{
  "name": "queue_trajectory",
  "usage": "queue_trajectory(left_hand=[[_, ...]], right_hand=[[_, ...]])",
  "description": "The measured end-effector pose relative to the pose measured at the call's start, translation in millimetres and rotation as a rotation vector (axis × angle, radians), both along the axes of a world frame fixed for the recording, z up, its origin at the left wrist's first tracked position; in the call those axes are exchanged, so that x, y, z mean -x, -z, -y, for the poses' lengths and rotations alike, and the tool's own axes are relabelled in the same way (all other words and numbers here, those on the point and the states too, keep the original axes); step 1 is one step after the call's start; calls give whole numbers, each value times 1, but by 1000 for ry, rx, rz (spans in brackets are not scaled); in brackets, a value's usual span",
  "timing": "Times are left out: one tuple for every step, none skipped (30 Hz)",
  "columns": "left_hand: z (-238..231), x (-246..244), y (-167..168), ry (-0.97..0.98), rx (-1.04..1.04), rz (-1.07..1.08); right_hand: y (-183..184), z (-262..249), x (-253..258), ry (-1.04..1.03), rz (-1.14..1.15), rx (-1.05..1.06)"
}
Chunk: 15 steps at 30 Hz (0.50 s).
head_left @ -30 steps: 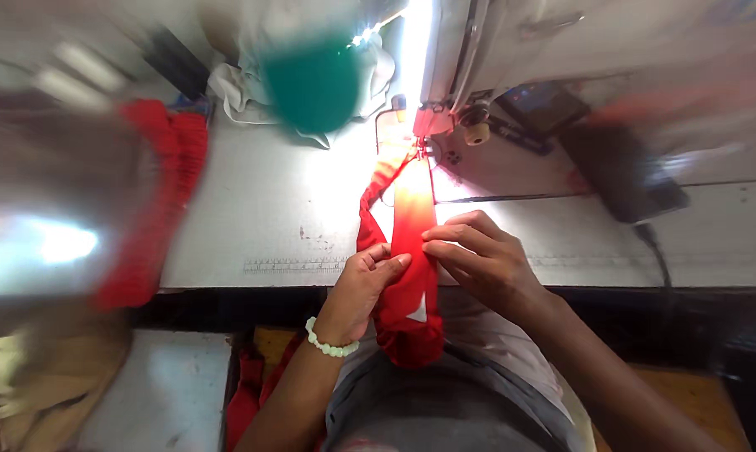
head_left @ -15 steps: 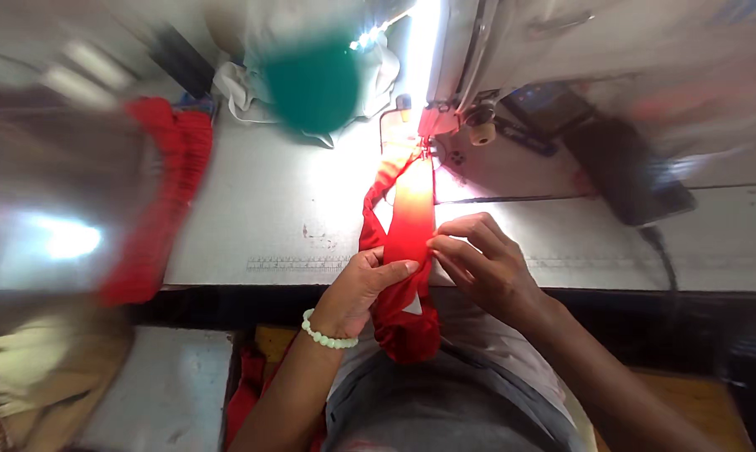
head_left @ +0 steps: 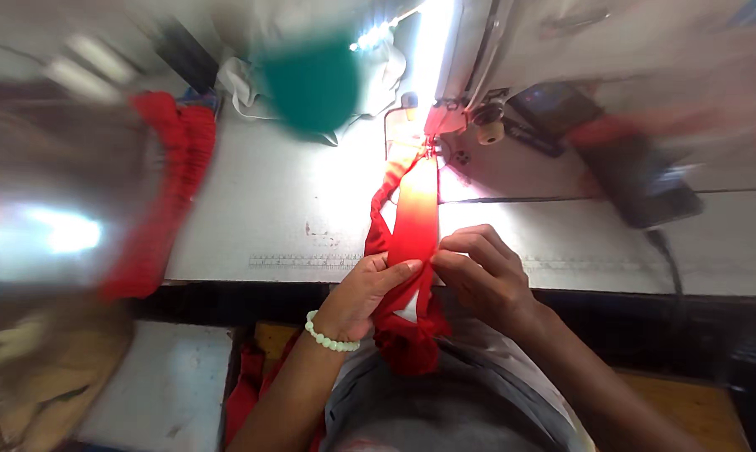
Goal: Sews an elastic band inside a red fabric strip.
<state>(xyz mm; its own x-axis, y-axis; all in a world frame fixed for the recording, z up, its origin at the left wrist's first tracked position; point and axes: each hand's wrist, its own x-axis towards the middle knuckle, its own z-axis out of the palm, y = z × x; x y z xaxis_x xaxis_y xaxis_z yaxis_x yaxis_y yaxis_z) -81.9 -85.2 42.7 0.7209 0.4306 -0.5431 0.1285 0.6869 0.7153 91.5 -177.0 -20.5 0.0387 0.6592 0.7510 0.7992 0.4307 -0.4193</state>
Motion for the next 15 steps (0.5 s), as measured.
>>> queue_trajectory(left_hand=[[0, 0, 0, 4, 3, -3], [-1, -1, 0, 3, 10, -4], [-1, -1, 0, -1, 18, -4], [-1, -1, 0, -6, 26, -2], [0, -1, 0, -15, 32, -3], [1, -1, 0, -28, 35, -8], [2, -1, 0, -46, 39, -15], [3, -1, 0, -57, 42, -19], [3, -1, 1, -65, 45, -17], [4, -1, 1, -66, 48, -10], [3, -1, 2, -66, 49, -4], [2, -1, 2, -67, 43, -5], [2, -1, 1, -72, 33, -12], [2, -1, 0, -76, 16, -20], [1, -1, 0, -71, -7, -26]], right_hand=[[2, 1, 1, 1, 3, -10], [3, 2, 2, 4, 3, -17], [4, 2, 2, 4, -1, -22], [4, 2, 2, 1, -4, -24], [5, 2, 2, -2, -6, -22], [5, 3, 3, -6, -12, -20], [6, 2, 3, -5, -23, -23], [6, 2, 4, -6, -36, -27], [7, 2, 5, -9, -47, -26], [7, 1, 6, -9, -59, -21], [7, 1, 6, -12, -82, -6], [6, 1, 6, -19, -124, 17], [6, 2, 5, -22, -185, 45], [4, 3, 5, -12, -261, 85], [2, 3, 5, 16, -348, 134]])
